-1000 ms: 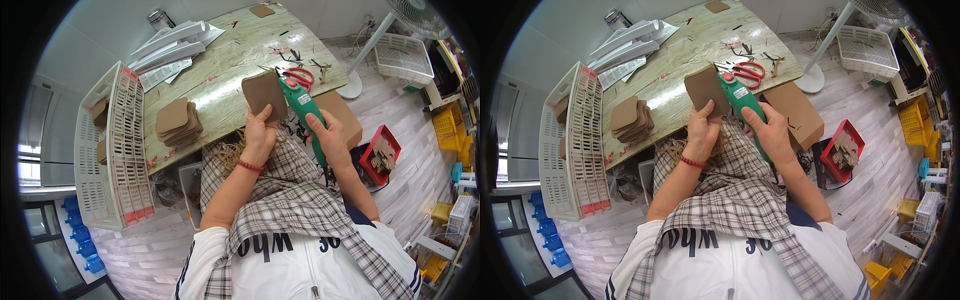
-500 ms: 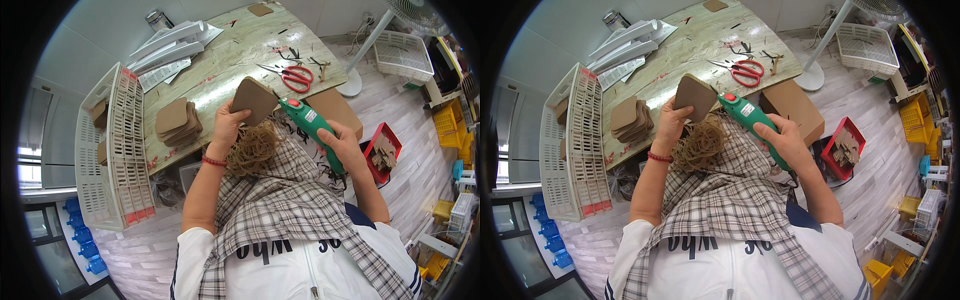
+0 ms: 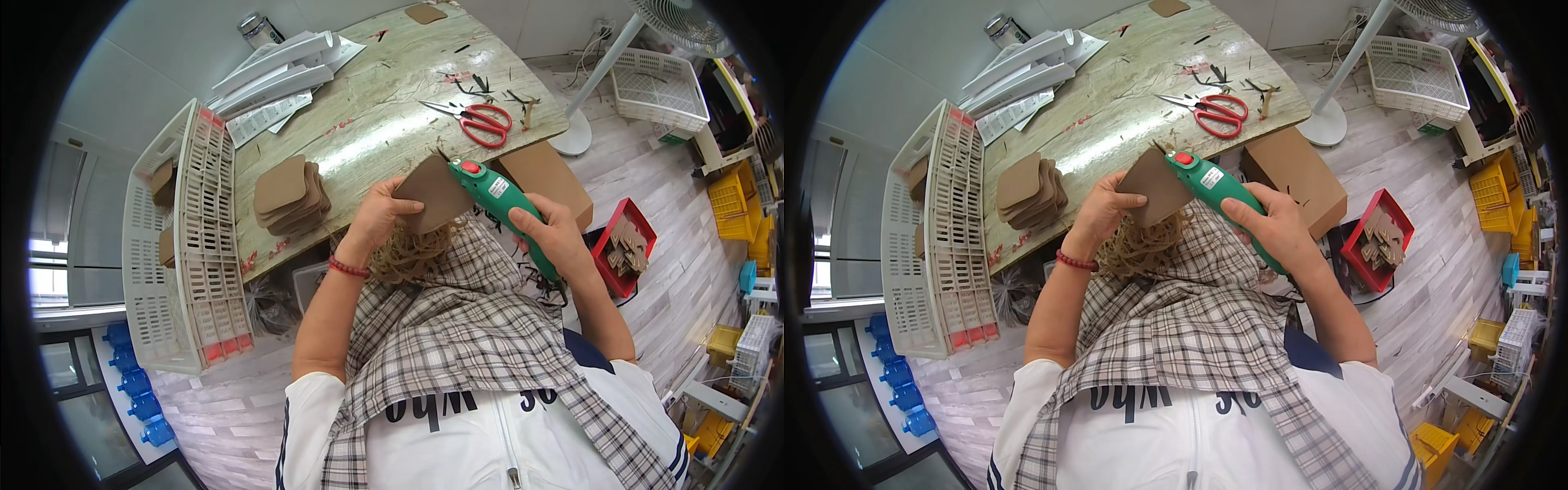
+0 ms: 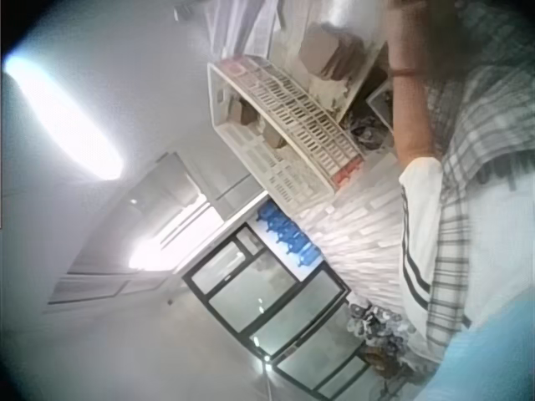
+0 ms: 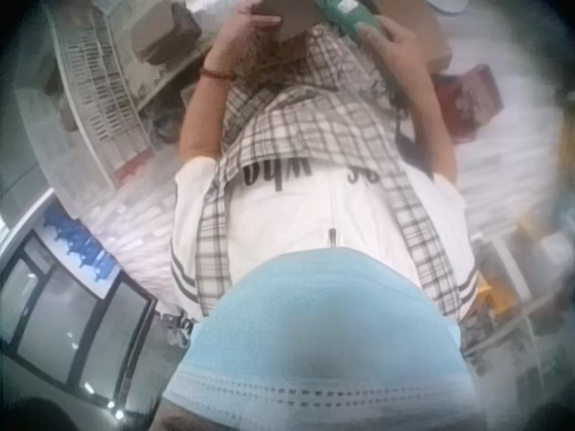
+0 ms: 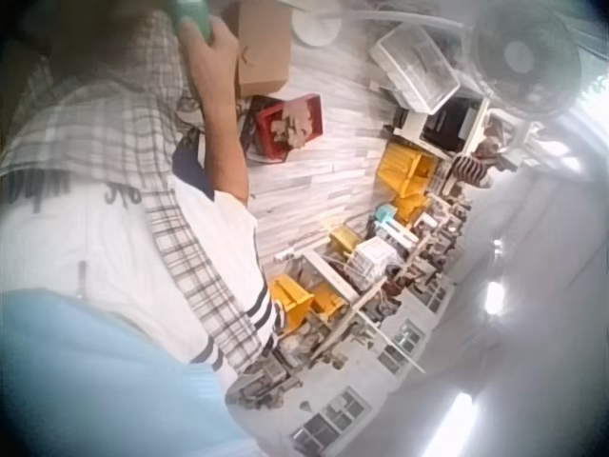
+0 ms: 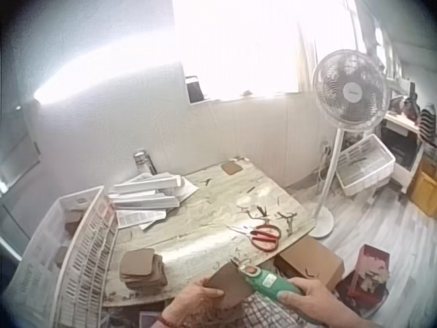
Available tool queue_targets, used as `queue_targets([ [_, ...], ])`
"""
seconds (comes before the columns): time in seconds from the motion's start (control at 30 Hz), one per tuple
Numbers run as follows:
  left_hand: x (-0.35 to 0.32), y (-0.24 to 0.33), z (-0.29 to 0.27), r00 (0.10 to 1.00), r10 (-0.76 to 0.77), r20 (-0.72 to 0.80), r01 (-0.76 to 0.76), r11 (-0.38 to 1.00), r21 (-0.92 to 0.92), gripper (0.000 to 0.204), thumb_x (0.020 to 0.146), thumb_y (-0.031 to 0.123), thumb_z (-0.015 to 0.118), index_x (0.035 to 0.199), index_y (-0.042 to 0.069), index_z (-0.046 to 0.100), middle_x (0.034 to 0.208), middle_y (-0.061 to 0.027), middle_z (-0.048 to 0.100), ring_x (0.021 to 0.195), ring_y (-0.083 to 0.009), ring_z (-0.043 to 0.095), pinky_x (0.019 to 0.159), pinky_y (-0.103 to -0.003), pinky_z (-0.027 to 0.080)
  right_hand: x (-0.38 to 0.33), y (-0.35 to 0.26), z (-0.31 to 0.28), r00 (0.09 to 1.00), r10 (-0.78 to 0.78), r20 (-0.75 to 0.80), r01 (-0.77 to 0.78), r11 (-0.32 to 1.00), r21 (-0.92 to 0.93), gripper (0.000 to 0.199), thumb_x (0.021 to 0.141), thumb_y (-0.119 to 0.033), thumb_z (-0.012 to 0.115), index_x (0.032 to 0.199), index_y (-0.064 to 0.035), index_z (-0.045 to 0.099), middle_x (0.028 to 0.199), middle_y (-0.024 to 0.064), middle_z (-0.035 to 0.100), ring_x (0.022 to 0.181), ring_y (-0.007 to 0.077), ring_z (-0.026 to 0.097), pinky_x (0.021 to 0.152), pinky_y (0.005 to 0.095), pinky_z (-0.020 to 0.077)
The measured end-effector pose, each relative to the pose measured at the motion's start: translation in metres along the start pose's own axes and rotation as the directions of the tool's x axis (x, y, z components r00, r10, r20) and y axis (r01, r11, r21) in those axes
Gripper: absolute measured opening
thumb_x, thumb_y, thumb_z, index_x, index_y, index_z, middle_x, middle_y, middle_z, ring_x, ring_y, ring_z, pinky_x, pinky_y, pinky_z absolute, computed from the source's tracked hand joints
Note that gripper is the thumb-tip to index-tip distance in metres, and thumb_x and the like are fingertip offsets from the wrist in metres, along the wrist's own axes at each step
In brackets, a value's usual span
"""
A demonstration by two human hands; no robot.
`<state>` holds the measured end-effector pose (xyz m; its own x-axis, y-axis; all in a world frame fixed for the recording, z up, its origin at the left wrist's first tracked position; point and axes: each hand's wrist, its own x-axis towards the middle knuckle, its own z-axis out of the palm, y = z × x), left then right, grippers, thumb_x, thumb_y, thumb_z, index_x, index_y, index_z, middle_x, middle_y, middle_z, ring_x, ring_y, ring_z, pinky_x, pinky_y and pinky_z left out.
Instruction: The person uses a green rotary tool to trim the edges of small brown cardboard pieces held in their left hand. They then use red scissors to snip away excess material and place the finished pieces into a white plastic basket.
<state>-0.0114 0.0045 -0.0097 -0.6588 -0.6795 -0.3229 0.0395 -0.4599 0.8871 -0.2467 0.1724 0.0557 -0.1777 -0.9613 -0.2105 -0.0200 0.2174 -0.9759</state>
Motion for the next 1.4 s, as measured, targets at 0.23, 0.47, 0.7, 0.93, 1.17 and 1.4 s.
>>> queue_targets([
  [0.23, -0.007, 0.018, -0.012, 0.990, 0.138, 0.005, -0.135, 0.957, 0.258, 0.025, 0.077, -0.007, 0.064, 0.099, 0.005, 0.062, 0.089, 0.0008, 0.064, 0.081, -0.0071, 0.058, 0.075, -0.023, 0.047, -0.003, 0.000, -0.006, 0.995, 0.078, 0.056, -0.080, 0.997, 0.022, 0.032, 0.090, -0.029, 0.065, 0.101, 0.0019, 0.063, 0.070, 0.0010, 0.057, 0.060, 0.0068, 0.053, 0.053, 0.0229, 0.0432],
  [0.47, -0.008, 0.019, -0.026, 0.952, 0.269, -0.148, -0.258, 0.962, 0.091, 0.015, 0.077, 0.000, 0.073, 0.089, 0.006, 0.066, 0.082, 0.0003, 0.067, 0.074, -0.0085, 0.060, 0.069, -0.024, 0.048, -0.002, 0.004, -0.007, 0.991, 0.089, 0.104, -0.096, 0.994, 0.058, 0.035, 0.090, -0.031, 0.066, 0.101, 0.0023, 0.064, 0.070, 0.0021, 0.057, 0.058, 0.0074, 0.053, 0.052, 0.0228, 0.0430],
  [0.7, -0.007, 0.027, -0.035, 0.980, 0.179, -0.093, -0.170, 0.981, 0.093, 0.016, 0.075, 0.001, 0.074, 0.089, 0.003, 0.067, 0.080, -0.0030, 0.068, 0.069, -0.0105, 0.062, 0.066, -0.024, 0.050, -0.001, 0.002, -0.008, 0.976, 0.119, 0.183, -0.115, 0.993, -0.031, 0.036, 0.089, -0.032, 0.066, 0.102, 0.0023, 0.064, 0.071, 0.0028, 0.058, 0.059, 0.0071, 0.053, 0.053, 0.0222, 0.0428],
  [0.93, -0.005, 0.029, -0.029, 0.990, 0.103, -0.093, -0.083, 0.978, 0.192, 0.018, 0.072, -0.001, 0.075, 0.089, 0.001, 0.068, 0.081, -0.0050, 0.068, 0.070, -0.0118, 0.064, 0.066, -0.023, 0.050, -0.001, 0.004, -0.008, 0.971, 0.138, 0.194, -0.126, 0.989, -0.077, 0.037, 0.088, -0.032, 0.067, 0.103, 0.0016, 0.064, 0.071, 0.0021, 0.058, 0.059, 0.0070, 0.053, 0.053, 0.0224, 0.0434],
  [1.17, -0.003, 0.033, -0.009, 1.000, 0.005, -0.030, 0.004, 0.961, 0.276, 0.017, 0.072, -0.001, 0.075, 0.086, 0.001, 0.067, 0.080, -0.0046, 0.068, 0.070, -0.0116, 0.063, 0.066, -0.024, 0.051, -0.001, 0.010, -0.005, 0.974, 0.135, 0.180, -0.124, 0.990, -0.071, 0.038, 0.087, -0.033, 0.067, 0.102, 0.0016, 0.064, 0.070, 0.0018, 0.058, 0.059, 0.0070, 0.053, 0.053, 0.0230, 0.0435],
  [1.4, 0.004, 0.032, -0.002, 0.993, -0.106, 0.055, 0.079, 0.928, 0.365, 0.017, 0.069, -0.001, 0.075, 0.084, 0.002, 0.067, 0.079, -0.0036, 0.068, 0.069, -0.0110, 0.062, 0.066, -0.024, 0.050, 0.000, 0.008, -0.003, 0.974, 0.121, 0.190, -0.107, 0.991, -0.084, 0.037, 0.087, -0.033, 0.067, 0.101, 0.0016, 0.064, 0.070, 0.0017, 0.058, 0.059, 0.0071, 0.052, 0.054, 0.0235, 0.0426],
])
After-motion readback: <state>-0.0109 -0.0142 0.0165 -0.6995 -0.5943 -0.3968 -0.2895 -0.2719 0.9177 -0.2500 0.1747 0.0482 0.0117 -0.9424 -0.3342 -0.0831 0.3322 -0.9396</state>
